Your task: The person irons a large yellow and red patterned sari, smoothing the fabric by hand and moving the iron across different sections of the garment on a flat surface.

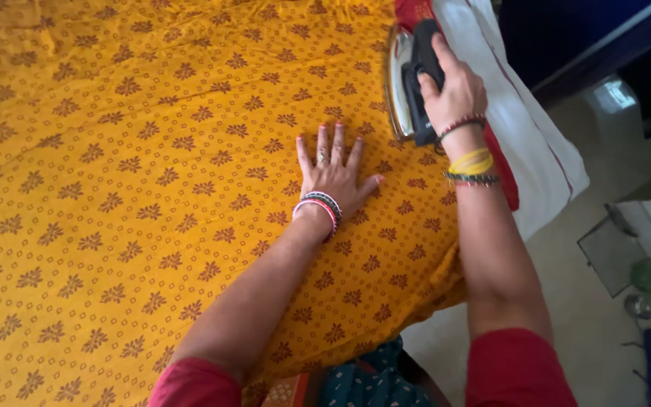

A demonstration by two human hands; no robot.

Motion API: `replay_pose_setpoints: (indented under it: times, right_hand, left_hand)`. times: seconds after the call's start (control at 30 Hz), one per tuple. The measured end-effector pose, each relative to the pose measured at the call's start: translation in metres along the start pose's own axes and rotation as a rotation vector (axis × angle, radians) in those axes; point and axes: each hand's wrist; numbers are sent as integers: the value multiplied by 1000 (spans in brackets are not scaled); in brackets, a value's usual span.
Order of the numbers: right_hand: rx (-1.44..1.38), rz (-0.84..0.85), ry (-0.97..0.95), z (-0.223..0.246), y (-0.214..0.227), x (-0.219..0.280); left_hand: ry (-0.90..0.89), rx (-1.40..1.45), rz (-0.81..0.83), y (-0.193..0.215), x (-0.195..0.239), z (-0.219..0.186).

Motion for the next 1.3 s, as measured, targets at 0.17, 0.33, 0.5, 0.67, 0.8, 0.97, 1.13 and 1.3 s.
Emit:
replay_pose_setpoints:
  times: [0.17, 0.33, 0.5, 0.67, 0.8, 0.97, 1.13, 1.3]
  right_hand:
    - [-13, 3, -190, -20, 1, -18]
    - [-7, -35, -149, -33, 0, -21]
    - [-2, -36, -18, -56, 8, 5]
    - [60, -119, -135, -80, 22, 4]
    - [-49, -25, -10, -76, 38, 50]
    - [-78, 5, -36, -85, 67, 77]
    - [-100, 21, 38, -68, 84, 105]
    - [-238, 97, 9, -67, 117, 155]
  left_hand:
    - [-15, -14, -2, -1, 0, 2]
    - [-1, 5, 19, 4, 2, 1]
    - [0, -13, 18, 3, 1, 2]
    - [-27, -8, -16, -3, 1, 2]
    - [-18, 2, -36, -5, -2, 2]
    - [-36, -33, -76, -10, -3, 1]
    - [-25, -28, -35, -8, -5, 4]
    - [-13, -21, -30, -11, -8, 3]
Point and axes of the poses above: each hand's wrist, its own x-axis away from the middle knuckle, its own y-axis out of the back of the hand, z = x × y, and after that the axes turned 10 degrees about z, right-handed
